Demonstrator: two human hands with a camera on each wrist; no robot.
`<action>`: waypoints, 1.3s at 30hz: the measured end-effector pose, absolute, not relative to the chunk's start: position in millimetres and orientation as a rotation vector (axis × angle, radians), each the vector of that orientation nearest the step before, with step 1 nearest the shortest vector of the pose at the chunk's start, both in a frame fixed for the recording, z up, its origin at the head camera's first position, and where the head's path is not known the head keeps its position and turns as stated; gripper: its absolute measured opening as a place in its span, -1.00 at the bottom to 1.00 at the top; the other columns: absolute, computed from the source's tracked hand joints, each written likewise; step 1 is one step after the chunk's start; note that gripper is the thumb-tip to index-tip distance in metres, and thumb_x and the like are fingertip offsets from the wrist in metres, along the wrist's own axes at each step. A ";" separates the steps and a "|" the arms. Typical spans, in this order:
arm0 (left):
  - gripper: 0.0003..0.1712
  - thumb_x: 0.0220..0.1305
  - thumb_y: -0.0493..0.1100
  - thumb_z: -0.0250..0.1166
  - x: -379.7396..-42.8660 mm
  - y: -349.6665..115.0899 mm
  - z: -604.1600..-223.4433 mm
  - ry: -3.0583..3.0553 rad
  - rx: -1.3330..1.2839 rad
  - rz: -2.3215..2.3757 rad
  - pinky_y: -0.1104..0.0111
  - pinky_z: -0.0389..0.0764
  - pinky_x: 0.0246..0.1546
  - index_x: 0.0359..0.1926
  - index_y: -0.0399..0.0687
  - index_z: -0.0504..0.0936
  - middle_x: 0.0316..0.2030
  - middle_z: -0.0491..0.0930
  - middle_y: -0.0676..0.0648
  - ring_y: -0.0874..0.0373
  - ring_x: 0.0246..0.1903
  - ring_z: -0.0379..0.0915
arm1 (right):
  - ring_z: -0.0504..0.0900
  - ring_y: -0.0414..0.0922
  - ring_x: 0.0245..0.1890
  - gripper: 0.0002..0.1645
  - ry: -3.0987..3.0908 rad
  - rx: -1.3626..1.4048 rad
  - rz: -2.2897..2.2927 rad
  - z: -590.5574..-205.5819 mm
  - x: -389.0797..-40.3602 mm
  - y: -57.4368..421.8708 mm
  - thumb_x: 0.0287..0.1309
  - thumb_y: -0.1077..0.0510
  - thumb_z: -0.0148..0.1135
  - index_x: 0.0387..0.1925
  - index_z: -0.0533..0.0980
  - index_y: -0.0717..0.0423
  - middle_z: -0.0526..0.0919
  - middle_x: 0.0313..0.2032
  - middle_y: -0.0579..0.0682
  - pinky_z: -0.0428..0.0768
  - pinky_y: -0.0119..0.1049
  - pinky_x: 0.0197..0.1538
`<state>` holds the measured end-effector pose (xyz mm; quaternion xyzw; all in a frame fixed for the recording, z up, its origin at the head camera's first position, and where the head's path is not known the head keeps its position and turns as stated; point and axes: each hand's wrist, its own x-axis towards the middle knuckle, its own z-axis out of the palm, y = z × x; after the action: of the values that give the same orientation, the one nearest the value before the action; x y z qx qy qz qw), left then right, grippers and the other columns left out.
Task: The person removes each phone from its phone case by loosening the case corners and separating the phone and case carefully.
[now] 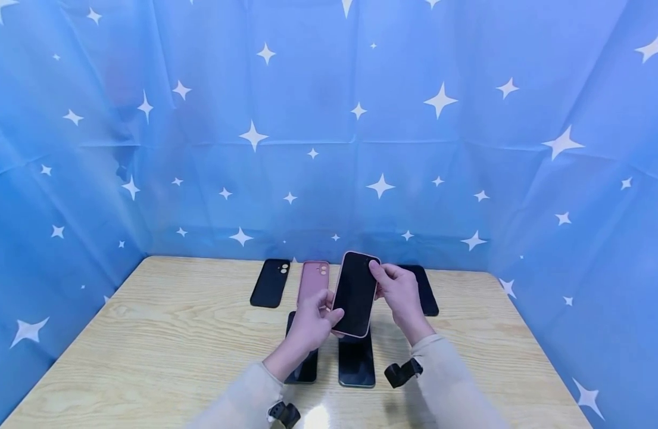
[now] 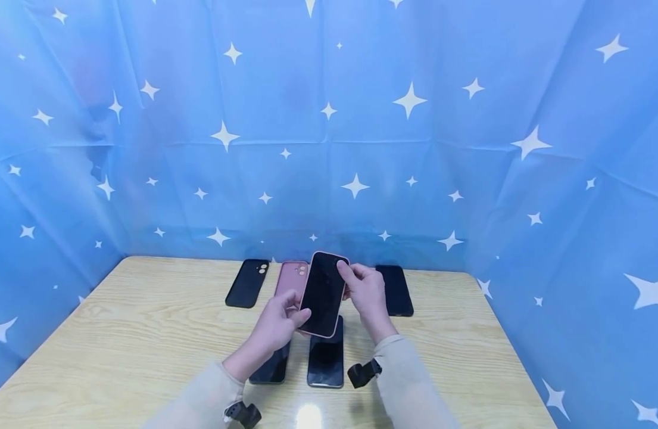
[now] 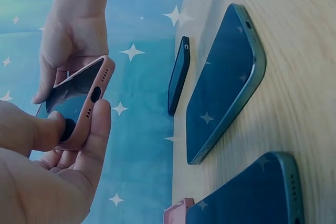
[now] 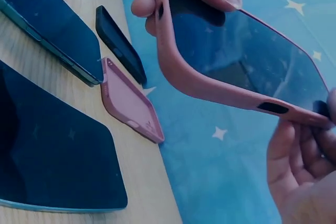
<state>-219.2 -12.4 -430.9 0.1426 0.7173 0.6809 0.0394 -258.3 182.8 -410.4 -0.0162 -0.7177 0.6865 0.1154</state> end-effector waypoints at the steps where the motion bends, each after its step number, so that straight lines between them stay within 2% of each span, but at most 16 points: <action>1: -0.88 0.40 -0.50 0.21 -218.9 -11.9 -431.8 2.197 0.430 2.086 0.08 0.79 -0.42 -0.25 -0.37 0.41 -0.40 0.35 -0.04 0.07 -0.37 0.68 | 0.55 -0.19 -0.64 -0.53 -2.095 -0.052 1.999 -410.8 -258.0 181.8 0.41 -0.01 0.32 -0.39 0.65 0.36 0.59 -0.65 -0.09 0.63 -0.34 -0.50; 8: -0.89 0.40 -0.50 0.21 -216.4 -9.5 -433.8 2.194 0.445 2.098 0.08 0.78 -0.43 -0.28 -0.37 0.44 -0.38 0.50 -0.09 -0.12 -0.37 0.74 | 0.49 -0.17 -0.72 -0.40 -2.119 -0.088 1.860 -413.8 -257.1 177.8 0.46 -0.06 0.26 -0.59 0.56 0.33 0.46 -0.75 -0.06 0.54 -0.37 -0.55; 14: -0.88 0.41 -0.47 0.22 -213.0 -7.9 -433.5 2.190 0.439 2.117 0.01 0.78 -0.41 -0.28 -0.35 0.44 -0.42 0.47 -0.08 -0.20 -0.40 0.73 | 0.47 -0.15 -0.62 -0.35 -2.127 -0.085 1.832 -411.6 -255.6 175.1 0.44 -0.17 0.25 -0.54 0.55 0.32 0.42 -0.71 -0.12 0.54 -0.38 -0.49; 20: -0.87 0.41 -0.47 0.23 -211.8 -6.2 -431.1 2.200 0.472 2.116 0.02 0.78 -0.41 -0.28 -0.35 0.43 -0.39 0.46 -0.09 -0.24 -0.36 0.74 | 0.42 -0.10 -0.63 -0.27 -2.125 -0.101 1.785 -410.1 -254.8 174.6 0.45 -0.19 0.22 -0.58 0.43 0.37 0.36 -0.76 -0.14 0.41 -0.34 -0.51; 25: -0.87 0.40 -0.49 0.23 -212.1 -5.2 -432.8 2.196 0.457 2.123 0.09 0.78 -0.44 -0.30 -0.37 0.44 -0.34 0.54 -0.15 -0.20 -0.36 0.75 | 0.40 -0.06 -0.65 -0.28 -2.089 -0.118 1.832 -412.3 -255.0 173.6 0.50 -0.17 0.15 -0.70 0.31 0.21 0.34 -0.77 -0.15 0.39 -0.34 -0.54; 30: -0.89 0.41 -0.49 0.22 -212.0 -5.5 -433.1 2.174 0.453 2.132 0.17 0.78 -0.47 -0.29 -0.39 0.46 -0.30 0.57 -0.19 -0.22 -0.34 0.75 | 0.33 -0.18 -0.67 -0.30 -2.017 -0.134 1.936 -413.0 -256.0 171.8 0.53 -0.13 0.09 -0.75 0.23 0.05 0.25 -0.76 -0.18 0.36 -0.38 -0.53; 33: -0.91 0.42 -0.47 0.22 -211.5 -6.8 -432.8 2.161 0.448 2.127 0.16 0.78 -0.46 -0.27 -0.39 0.47 -0.28 0.58 -0.19 -0.22 -0.33 0.75 | 0.35 -0.24 -0.62 -0.33 -1.952 -0.140 2.047 -414.0 -256.8 171.6 0.53 -0.11 0.09 -0.74 0.27 0.03 0.29 -0.71 -0.20 0.39 -0.42 -0.48; 37: -0.92 0.43 -0.47 0.21 -212.4 -8.6 -433.4 2.133 0.458 2.122 0.10 0.78 -0.43 -0.25 -0.39 0.47 -0.32 0.55 -0.15 -0.24 -0.36 0.74 | 0.47 -0.28 -0.56 -0.40 -1.842 -0.135 2.203 -415.8 -257.8 171.9 0.51 -0.12 0.09 -0.70 0.48 0.00 0.48 -0.62 -0.20 0.50 -0.46 -0.43; 39: -0.91 0.44 -0.47 0.20 -213.7 -9.4 -434.2 2.119 0.470 2.117 0.05 0.78 -0.41 -0.26 -0.39 0.45 -0.35 0.49 -0.10 -0.25 -0.39 0.73 | 0.49 -0.29 -0.56 -0.41 -1.798 -0.127 2.254 -416.4 -257.8 171.8 0.51 -0.12 0.07 -0.68 0.52 -0.02 0.51 -0.60 -0.19 0.51 -0.47 -0.44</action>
<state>-213.7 -9.4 -434.2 0.1549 0.6978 0.6972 0.0546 -257.8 171.8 -416.4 -0.0435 -0.6179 0.7746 0.1275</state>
